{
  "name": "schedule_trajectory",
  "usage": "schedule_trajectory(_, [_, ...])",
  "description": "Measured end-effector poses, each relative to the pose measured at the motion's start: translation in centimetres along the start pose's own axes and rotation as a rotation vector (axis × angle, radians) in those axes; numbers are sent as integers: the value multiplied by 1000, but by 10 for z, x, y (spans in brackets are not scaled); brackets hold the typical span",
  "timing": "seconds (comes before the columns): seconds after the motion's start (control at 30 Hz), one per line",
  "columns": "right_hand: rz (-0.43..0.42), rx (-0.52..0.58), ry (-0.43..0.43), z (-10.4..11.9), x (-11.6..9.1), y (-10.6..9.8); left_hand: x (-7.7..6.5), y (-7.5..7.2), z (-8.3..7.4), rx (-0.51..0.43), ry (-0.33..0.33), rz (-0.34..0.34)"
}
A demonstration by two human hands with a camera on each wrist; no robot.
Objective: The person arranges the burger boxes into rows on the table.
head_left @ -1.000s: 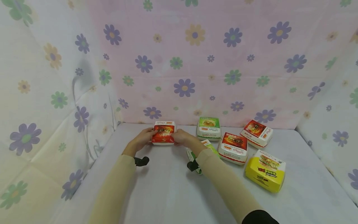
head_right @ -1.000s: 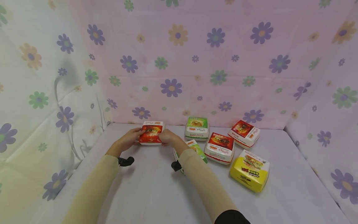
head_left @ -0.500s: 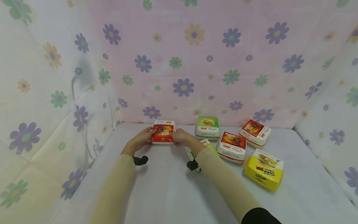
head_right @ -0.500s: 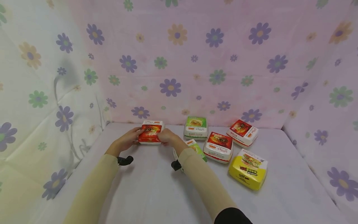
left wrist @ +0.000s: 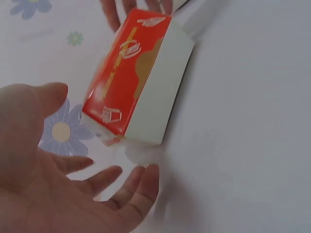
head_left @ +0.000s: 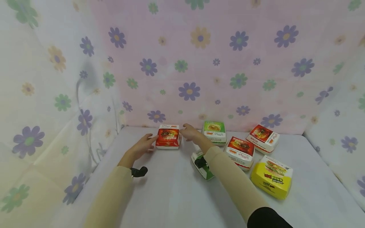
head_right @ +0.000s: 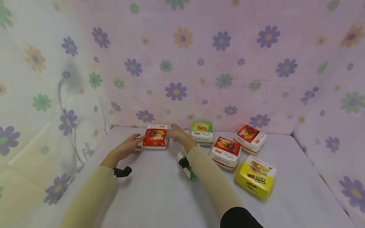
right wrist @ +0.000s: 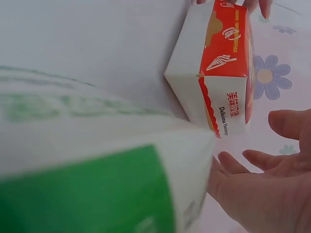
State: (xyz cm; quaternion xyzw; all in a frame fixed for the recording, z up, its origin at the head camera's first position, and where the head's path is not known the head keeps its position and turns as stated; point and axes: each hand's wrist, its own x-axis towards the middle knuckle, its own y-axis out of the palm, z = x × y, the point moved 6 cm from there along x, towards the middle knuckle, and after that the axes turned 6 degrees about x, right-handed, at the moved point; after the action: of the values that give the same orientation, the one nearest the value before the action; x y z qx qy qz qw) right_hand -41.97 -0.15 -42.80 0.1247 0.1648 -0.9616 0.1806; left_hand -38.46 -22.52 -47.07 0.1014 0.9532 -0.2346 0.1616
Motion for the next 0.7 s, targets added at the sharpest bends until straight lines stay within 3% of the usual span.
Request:
schedule_trajectory(0.13, [11,27,-4,3,8,0,-6,7,-2,-29,-2,-15])
schedule_trajectory(0.4, [10,87,30,9,20,-1,-4,19,-7,-187,7,-55])
schedule_trajectory(0.7, [25,98,57,-5,23,15,-6,23,-2,-192,-15,-62])
